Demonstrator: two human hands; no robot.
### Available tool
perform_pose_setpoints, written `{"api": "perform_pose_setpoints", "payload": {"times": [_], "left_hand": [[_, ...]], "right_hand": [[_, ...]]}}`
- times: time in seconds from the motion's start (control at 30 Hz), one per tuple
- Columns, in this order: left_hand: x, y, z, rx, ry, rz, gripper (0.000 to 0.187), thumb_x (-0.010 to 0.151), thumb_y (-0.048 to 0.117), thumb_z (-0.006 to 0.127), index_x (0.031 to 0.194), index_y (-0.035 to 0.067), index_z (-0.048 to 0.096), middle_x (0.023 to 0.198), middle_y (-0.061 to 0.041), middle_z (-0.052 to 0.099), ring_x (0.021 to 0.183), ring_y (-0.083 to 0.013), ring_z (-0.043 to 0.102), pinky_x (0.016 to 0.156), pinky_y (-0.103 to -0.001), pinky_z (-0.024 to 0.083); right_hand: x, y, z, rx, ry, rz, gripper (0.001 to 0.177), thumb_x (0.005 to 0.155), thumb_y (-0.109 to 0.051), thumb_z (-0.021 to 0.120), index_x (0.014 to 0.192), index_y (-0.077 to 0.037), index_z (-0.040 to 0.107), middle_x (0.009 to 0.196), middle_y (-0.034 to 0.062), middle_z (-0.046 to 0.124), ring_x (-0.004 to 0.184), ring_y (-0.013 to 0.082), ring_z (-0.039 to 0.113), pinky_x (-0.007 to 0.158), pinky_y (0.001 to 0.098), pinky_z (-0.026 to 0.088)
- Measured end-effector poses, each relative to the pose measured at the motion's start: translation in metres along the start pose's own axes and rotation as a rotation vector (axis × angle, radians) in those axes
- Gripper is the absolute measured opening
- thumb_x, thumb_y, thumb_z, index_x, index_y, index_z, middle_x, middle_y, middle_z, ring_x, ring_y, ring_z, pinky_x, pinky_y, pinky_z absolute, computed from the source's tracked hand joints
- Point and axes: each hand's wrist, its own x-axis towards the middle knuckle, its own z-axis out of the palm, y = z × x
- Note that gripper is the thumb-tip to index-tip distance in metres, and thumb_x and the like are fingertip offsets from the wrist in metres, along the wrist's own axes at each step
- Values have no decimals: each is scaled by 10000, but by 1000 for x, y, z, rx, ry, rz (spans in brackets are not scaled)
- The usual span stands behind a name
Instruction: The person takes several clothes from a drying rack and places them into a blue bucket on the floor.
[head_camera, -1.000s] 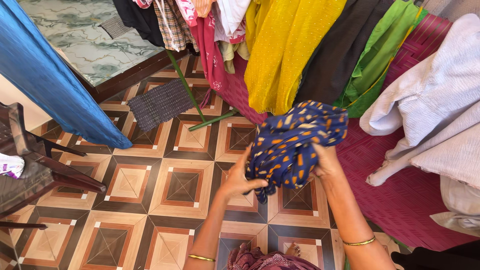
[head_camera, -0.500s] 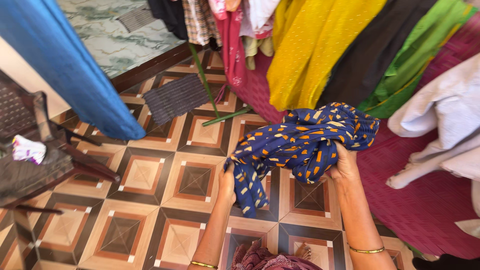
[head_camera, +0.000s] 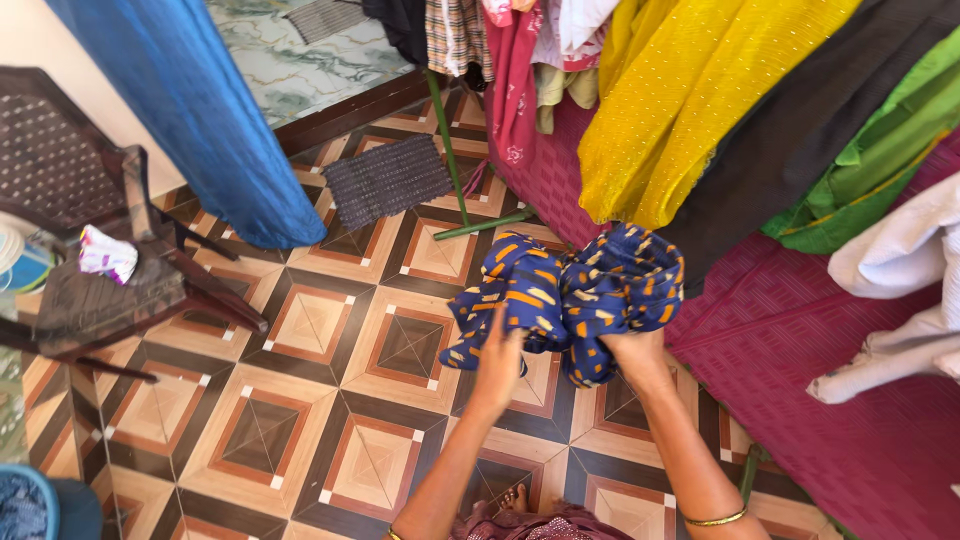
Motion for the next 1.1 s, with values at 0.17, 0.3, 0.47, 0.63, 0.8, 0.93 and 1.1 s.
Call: {"api": "perform_pose_setpoints", "payload": {"times": [0.17,0.3,0.47,0.63,0.8,0.93,1.1], "left_hand": [[-23,24,7,145,-39,70,787,1042,559,335,1597,8,247,1645,-232,309,1522,-338,295,1220,-416,217],[-36,26,14,194,-25,92,883,1034,616,314,1596,-46,158,1683,-242,199,1569,-354,178,1249,-422,136],[-56,27,8,254,34,112,881,1036,612,314,1598,-50,166,1691,-255,155,1579,-366,149,1254,-440,112],[-74,35,-8,303,111,126,865,1034,606,332,1599,-35,199,1696,-255,144,1588,-366,127,1259,-449,108],[-87,38,-25,285,177,66,881,1018,602,365,1607,-19,156,1697,-238,132,1578,-354,123,1248,-448,103],[-99,42,-44,312,259,124,873,1029,616,366,1602,-20,199,1702,-242,147,1592,-356,129,1263,-450,113],[-118,57,-82,321,337,123,872,1018,616,360,1608,-8,211,1698,-232,171,1584,-352,156,1253,-443,133]], "right_hand": [[-5,-18,8,-66,-116,-2,611,725,-89,864,1286,-40,626,1215,63,694,1089,168,676,973,334,556],[-5,-17,5,-99,-165,-23,619,713,-68,869,1283,-42,629,1219,64,693,1093,167,671,978,336,551],[-7,-11,19,21,-236,31,618,708,-38,859,1282,-48,630,1214,56,692,1083,161,677,963,329,561],[-13,-12,40,166,-324,84,619,686,28,852,1264,-36,640,1198,62,698,1065,169,685,955,342,575],[-22,-25,64,246,-386,134,624,692,37,843,1274,-34,627,1196,59,695,1071,169,683,951,343,575],[-27,-33,92,230,-434,147,638,671,48,850,1262,-29,624,1176,68,698,1051,181,689,926,357,590],[-41,-33,134,290,-522,115,652,681,32,854,1286,-38,619,1205,61,694,1081,173,679,962,349,575]]}}
